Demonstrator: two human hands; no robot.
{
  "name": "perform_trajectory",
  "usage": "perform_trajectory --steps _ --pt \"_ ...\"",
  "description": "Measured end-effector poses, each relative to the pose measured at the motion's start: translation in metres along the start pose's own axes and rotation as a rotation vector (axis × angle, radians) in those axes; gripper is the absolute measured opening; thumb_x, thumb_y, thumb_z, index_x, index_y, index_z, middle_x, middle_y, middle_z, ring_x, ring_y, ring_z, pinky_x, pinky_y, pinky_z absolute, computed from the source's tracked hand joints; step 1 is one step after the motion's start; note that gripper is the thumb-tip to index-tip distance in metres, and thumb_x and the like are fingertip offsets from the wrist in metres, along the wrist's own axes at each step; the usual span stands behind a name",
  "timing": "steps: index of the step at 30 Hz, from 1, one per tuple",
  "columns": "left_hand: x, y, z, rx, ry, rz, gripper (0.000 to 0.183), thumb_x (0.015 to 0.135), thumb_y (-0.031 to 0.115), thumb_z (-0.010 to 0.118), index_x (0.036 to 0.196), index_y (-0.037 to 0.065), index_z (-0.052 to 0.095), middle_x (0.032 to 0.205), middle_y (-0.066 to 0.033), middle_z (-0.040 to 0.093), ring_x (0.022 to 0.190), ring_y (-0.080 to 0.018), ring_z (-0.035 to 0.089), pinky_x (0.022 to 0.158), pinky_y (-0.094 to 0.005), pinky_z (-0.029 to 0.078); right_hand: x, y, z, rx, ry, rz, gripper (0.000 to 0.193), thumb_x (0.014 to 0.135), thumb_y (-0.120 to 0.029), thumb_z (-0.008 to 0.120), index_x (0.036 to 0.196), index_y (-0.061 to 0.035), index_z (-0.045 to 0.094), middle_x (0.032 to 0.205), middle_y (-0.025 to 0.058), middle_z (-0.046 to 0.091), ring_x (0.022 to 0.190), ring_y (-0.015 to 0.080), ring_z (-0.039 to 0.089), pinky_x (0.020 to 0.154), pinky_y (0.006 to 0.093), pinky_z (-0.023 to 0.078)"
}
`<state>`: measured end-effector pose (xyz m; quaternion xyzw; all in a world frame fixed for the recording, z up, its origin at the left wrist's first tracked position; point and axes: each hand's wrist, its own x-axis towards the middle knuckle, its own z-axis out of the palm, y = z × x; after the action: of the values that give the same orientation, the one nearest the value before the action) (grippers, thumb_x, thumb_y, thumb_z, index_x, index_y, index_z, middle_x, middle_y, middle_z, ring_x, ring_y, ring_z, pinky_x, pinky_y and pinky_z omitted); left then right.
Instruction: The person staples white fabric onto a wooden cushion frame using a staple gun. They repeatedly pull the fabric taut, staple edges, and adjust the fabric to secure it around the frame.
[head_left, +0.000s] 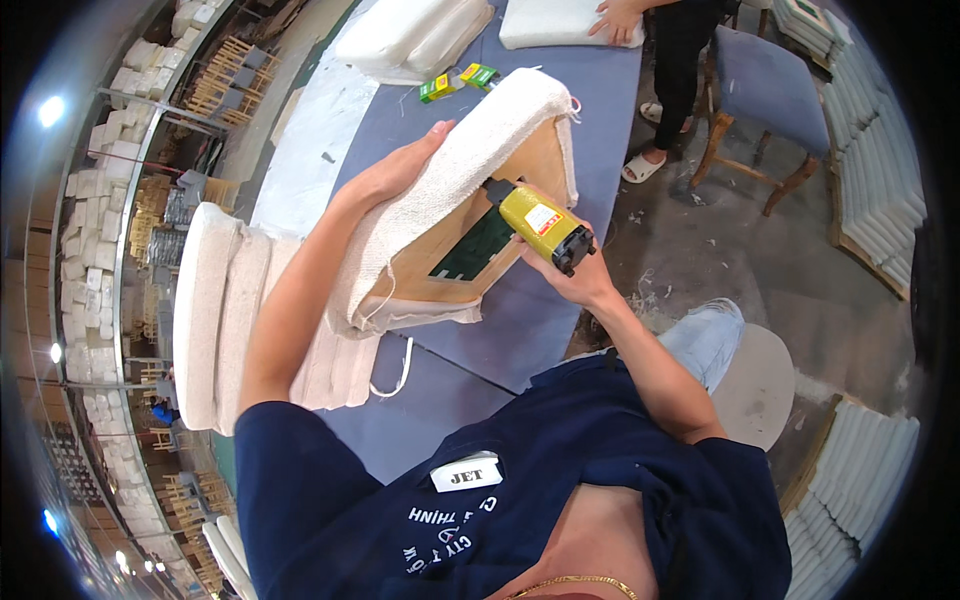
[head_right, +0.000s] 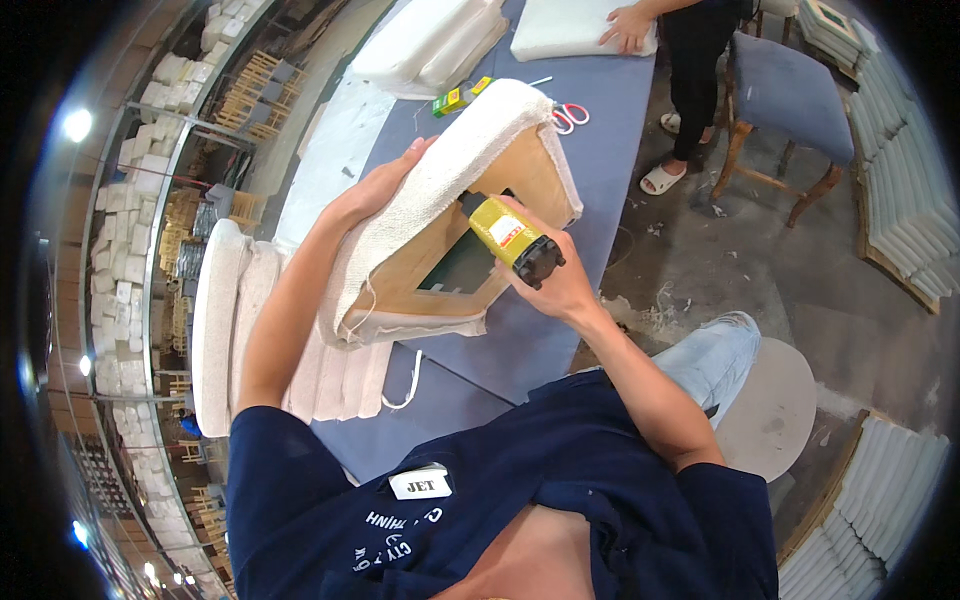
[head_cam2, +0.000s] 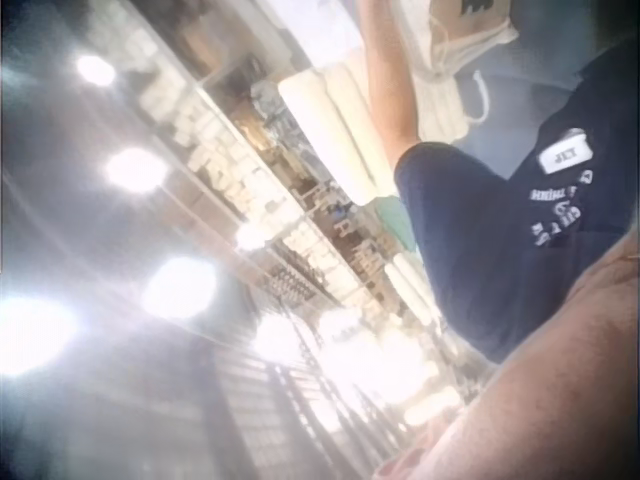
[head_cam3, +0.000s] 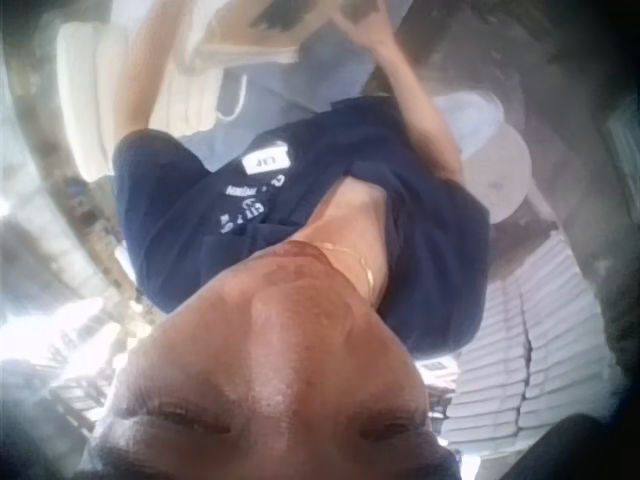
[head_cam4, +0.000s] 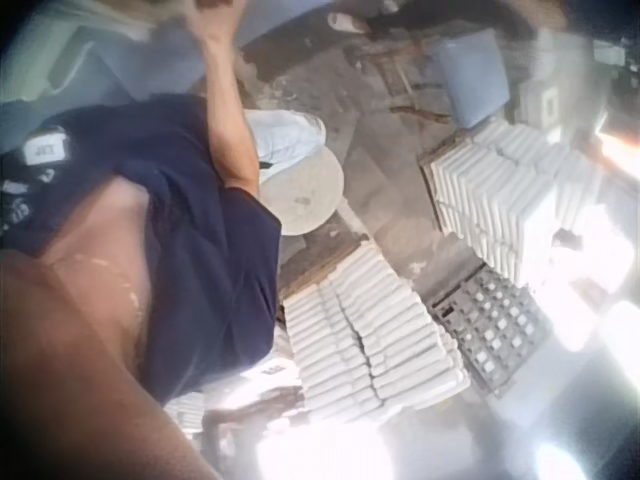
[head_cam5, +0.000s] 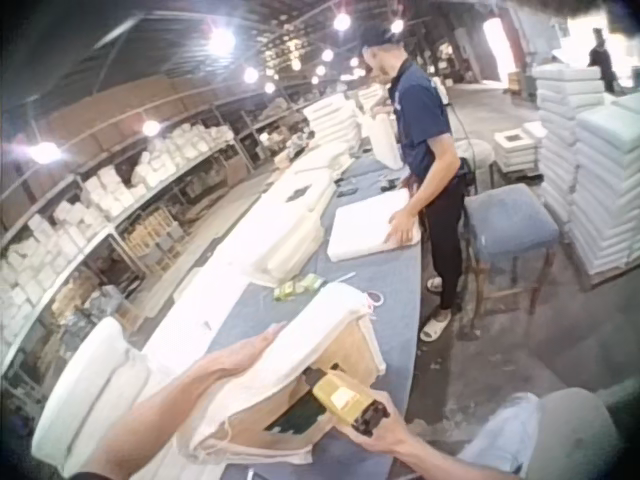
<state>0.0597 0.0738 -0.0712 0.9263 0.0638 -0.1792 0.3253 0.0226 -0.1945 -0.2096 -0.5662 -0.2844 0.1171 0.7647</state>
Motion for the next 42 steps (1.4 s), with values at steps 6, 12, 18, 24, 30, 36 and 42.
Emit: perform_trajectory --steps 6,12,18,24,30,36,42 --pt "0.001 -0.003 0.014 0.079 0.143 0.168 0.065 0.111 0.056 0.024 0.166 0.02 0.026 0.166 -0.0151 0.034 0.153 -0.0346 0.033 0.124 -0.041 0.026 0.01 0.003 0.006 -0.094 0.039 -0.023 0.03 0.094 -0.007 0.072 0.124 -0.0018 0.067 0.104 0.0024 0.074 0.098 0.0113 0.068 0.089 0.03 0.054" --pt "-0.027 0.042 0.046 0.616 0.399 0.075 0.052 0.112 0.046 0.029 0.162 0.031 0.033 0.144 -0.0263 0.052 0.122 -0.0477 0.059 0.104 -0.0529 0.048 0.023 0.01 0.005 -0.036 0.056 0.092 0.041 0.084 -0.008 0.073 0.124 -0.0002 0.066 0.101 0.0082 0.075 0.094 0.0159 0.07 0.09 0.0325 0.054" --pt "-0.029 0.048 0.054 0.814 0.46 0.162 0.053 0.109 0.033 0.046 0.16 0.034 0.035 0.142 -0.0351 0.049 0.11 -0.0509 0.065 0.091 -0.0524 0.056 0.029 0.005 -0.004 0.078 0.032 0.192 0.039 0.084 -0.007 0.076 0.121 -0.0007 0.066 0.102 0.0062 0.075 0.097 0.014 0.07 0.089 0.0323 0.055" --pt "-0.03 0.043 0.055 0.827 0.455 0.246 0.06 0.105 0.026 0.055 0.161 0.035 0.035 0.144 -0.0354 0.048 0.112 -0.051 0.064 0.095 -0.0521 0.055 0.03 -0.007 -0.014 0.126 0.042 0.235 0.035 0.085 -0.007 0.077 0.118 0.0004 0.067 0.103 0.0056 0.075 0.097 0.0134 0.069 0.089 0.0312 0.054" --pt "-0.031 0.044 0.054 0.813 0.433 0.234 0.071 0.1 0.02 0.061 0.162 0.036 0.031 0.147 -0.0356 0.044 0.119 -0.0515 0.06 0.101 -0.0519 0.052 0.032 -0.005 -0.014 0.098 0.012 0.236 0.037 0.085 -0.008 0.079 0.119 0.0014 0.067 0.103 0.0069 0.074 0.095 0.0147 0.069 0.089 0.0313 0.054" --pt "-0.034 0.046 0.055 0.817 0.416 0.202 0.08 0.095 0.016 0.065 0.163 0.038 0.028 0.148 -0.035 0.043 0.118 -0.0513 0.06 0.1 -0.0516 0.052 0.024 -0.001 -0.005 -0.006 -0.019 0.158 0.047 0.088 -0.016 0.078 0.13 -0.0002 0.064 0.108 0.0116 0.073 0.097 0.0191 0.068 0.091 0.0338 0.053" --pt "-0.034 0.046 0.056 0.811 0.424 0.201 0.09 0.089 0.008 0.069 0.162 0.04 0.028 0.149 -0.0348 0.043 0.118 -0.0513 0.06 0.099 -0.0515 0.053 0.02 -0.006 0.002 0.004 -0.022 0.08 0.053 0.088 -0.016 0.076 0.136 -0.0008 0.061 0.109 0.0127 0.073 0.096 0.0183 0.068 0.091 0.0337 0.053"
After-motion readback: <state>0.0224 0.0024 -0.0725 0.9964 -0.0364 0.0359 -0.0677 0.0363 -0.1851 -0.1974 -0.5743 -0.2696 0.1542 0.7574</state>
